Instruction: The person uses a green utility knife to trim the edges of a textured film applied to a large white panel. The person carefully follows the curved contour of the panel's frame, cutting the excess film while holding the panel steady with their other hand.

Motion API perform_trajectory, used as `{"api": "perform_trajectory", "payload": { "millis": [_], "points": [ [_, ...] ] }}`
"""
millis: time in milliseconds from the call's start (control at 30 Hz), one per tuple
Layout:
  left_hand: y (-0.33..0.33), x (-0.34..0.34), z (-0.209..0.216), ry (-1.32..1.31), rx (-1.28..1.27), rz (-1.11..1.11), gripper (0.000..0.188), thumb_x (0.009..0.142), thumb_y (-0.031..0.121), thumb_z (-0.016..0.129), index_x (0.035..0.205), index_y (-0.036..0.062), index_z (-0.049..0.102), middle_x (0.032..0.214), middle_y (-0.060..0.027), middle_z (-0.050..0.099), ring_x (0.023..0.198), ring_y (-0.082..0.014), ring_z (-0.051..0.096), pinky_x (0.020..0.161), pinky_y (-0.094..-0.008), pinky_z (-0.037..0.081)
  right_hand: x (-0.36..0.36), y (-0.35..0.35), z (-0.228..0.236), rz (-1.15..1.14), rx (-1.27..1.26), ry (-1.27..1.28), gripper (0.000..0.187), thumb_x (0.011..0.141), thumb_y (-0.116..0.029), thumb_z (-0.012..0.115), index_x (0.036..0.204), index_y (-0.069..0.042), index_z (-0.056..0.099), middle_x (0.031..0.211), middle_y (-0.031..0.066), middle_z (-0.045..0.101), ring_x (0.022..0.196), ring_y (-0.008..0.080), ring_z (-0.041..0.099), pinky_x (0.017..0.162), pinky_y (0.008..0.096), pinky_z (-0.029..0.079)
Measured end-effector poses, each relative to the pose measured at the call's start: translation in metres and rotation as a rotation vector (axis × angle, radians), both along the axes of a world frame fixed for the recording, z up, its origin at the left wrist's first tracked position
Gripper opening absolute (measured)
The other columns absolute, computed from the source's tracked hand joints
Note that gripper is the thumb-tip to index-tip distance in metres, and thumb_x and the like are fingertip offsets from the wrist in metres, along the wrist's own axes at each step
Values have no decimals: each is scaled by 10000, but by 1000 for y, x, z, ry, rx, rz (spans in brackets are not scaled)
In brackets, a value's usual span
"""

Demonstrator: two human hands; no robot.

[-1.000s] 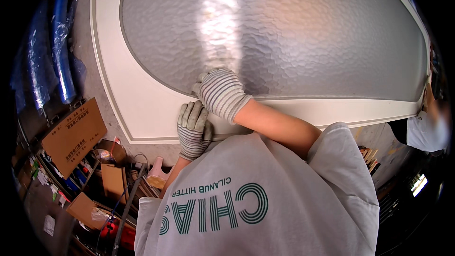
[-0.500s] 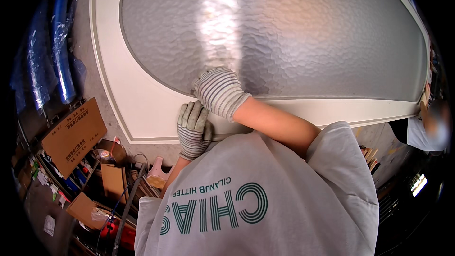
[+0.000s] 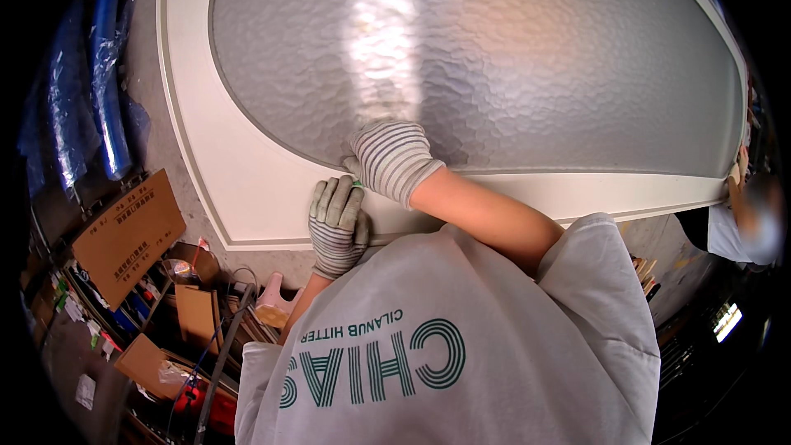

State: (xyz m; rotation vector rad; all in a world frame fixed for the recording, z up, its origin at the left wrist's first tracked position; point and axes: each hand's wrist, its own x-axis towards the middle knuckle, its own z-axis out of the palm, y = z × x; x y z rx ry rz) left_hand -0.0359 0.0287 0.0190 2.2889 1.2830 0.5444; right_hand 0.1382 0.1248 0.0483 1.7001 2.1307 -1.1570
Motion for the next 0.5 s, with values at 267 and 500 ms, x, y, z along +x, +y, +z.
{"api": "perform_trajectory", "payload": {
  "millis": [267,500],
  "points": [
    [-3,-2,-2,11,-22,2,365,708,55,611,1066,-8,634,1209,-210,598,1102,-393,565,1020,-530,412,3,-1,1,-18,16,-6,320,894,-409,592,909,-121,730,834,123,708,827,300,679,729,437,545],
    [0,0,1,5,-15,0,369,701,57,617,1062,-18,633,1194,-211,604,1090,-393,566,1012,-520,415,-2,-6,-8,-32,157,52,337,888,-429,588,908,-122,725,825,127,702,806,317,677,721,432,542]
  ]
}}
